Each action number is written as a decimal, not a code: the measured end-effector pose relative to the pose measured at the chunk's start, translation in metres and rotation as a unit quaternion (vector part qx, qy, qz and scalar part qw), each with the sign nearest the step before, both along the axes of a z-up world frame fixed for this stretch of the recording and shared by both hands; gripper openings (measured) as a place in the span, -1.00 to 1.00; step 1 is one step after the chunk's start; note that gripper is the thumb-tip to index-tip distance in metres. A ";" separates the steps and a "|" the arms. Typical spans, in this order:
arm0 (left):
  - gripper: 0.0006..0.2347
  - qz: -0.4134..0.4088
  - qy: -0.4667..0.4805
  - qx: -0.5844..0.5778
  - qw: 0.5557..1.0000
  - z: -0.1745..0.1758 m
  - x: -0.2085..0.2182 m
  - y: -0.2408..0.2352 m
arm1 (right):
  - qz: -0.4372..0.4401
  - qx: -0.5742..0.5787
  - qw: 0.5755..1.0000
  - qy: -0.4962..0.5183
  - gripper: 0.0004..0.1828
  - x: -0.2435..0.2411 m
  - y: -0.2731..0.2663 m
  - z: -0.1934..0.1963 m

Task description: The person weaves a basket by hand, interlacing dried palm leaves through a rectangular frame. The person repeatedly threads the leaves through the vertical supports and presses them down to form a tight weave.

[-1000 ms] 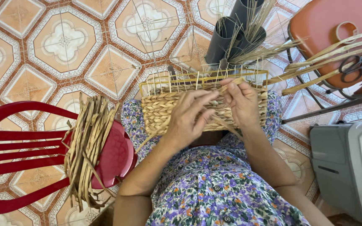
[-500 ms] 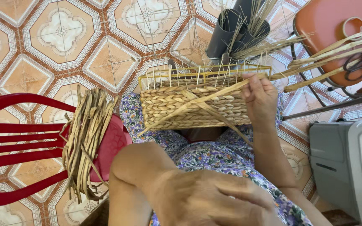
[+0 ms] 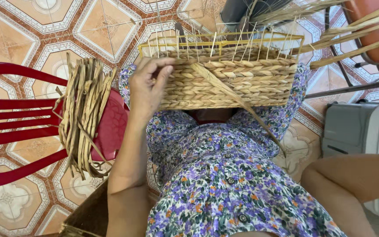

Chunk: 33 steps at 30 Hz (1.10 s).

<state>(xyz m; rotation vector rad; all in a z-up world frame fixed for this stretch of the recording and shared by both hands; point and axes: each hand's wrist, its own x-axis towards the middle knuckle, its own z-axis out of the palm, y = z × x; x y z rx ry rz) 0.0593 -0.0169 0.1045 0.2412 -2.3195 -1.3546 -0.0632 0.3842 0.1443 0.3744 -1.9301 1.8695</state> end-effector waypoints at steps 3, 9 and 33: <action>-0.91 0.015 -0.004 -0.069 0.997 -0.040 -0.016 0.010 | 0.071 0.089 0.993 0.012 -0.93 0.014 -0.008 0.048; -0.84 0.047 0.001 -0.134 0.990 -0.079 -0.058 0.037 | 0.311 0.245 0.917 -0.049 -0.91 -0.001 -0.111 -0.005; -0.87 -0.079 -0.007 -0.039 0.996 -0.074 -0.054 0.020 | 0.186 0.495 0.841 0.115 -0.87 -0.022 -0.220 -0.087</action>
